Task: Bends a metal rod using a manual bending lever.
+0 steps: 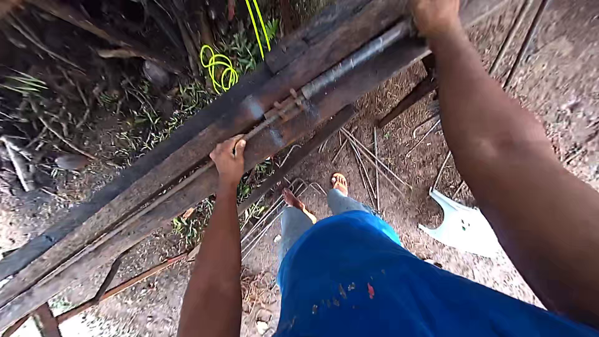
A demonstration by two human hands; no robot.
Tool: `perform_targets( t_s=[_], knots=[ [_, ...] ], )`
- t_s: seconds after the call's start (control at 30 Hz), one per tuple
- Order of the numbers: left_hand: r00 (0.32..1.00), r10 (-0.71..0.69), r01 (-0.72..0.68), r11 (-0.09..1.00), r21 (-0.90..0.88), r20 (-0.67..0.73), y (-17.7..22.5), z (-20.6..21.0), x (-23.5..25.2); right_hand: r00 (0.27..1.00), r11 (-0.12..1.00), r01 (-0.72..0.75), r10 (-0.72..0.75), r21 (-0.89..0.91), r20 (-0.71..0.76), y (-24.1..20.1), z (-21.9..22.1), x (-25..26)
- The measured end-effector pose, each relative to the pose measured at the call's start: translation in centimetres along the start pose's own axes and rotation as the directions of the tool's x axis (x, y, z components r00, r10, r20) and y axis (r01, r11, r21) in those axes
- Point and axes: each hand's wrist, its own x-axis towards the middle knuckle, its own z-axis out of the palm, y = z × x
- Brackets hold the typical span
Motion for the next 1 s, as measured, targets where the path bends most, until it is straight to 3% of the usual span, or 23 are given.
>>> perform_targets(
  t_s=[0.33, 0.43, 0.6, 0.77, 1.0],
  knots=[
    [0.995, 0.055, -0.059, 0.998, -0.039, -0.086, -0.2, 0.8, -0.7, 0.994, 0.990, -0.088, 0.079, 0.114, 0.080, -1.7, -0.3, 0.5],
    [0.992, 0.071, -0.076, 0.996, -0.049, -0.103, -0.5, 1.1, -0.9, 0.993, 0.989, -0.110, 0.106, 0.097, 0.048, -0.4, -1.2, 1.6],
    [0.987, 0.089, -0.096, 0.995, -0.042, -0.137, -0.7, 1.3, -1.1, 0.973, 0.970, -0.158, 0.186, 0.187, -0.141, 3.9, -10.5, 1.5],
    [0.994, 0.100, -0.102, 0.994, -0.043, -0.040, -1.0, 0.6, -1.2, 0.865, 0.889, -0.106, 0.304, 0.446, -0.400, 8.6, -20.5, -2.4],
    [0.991, 0.135, -0.134, 0.991, -0.016, 0.012, 0.3, -0.6, -0.8, 0.793, 0.784, 0.079, 0.324, 0.616, -0.515, 14.3, -26.2, -10.3]
  ],
)
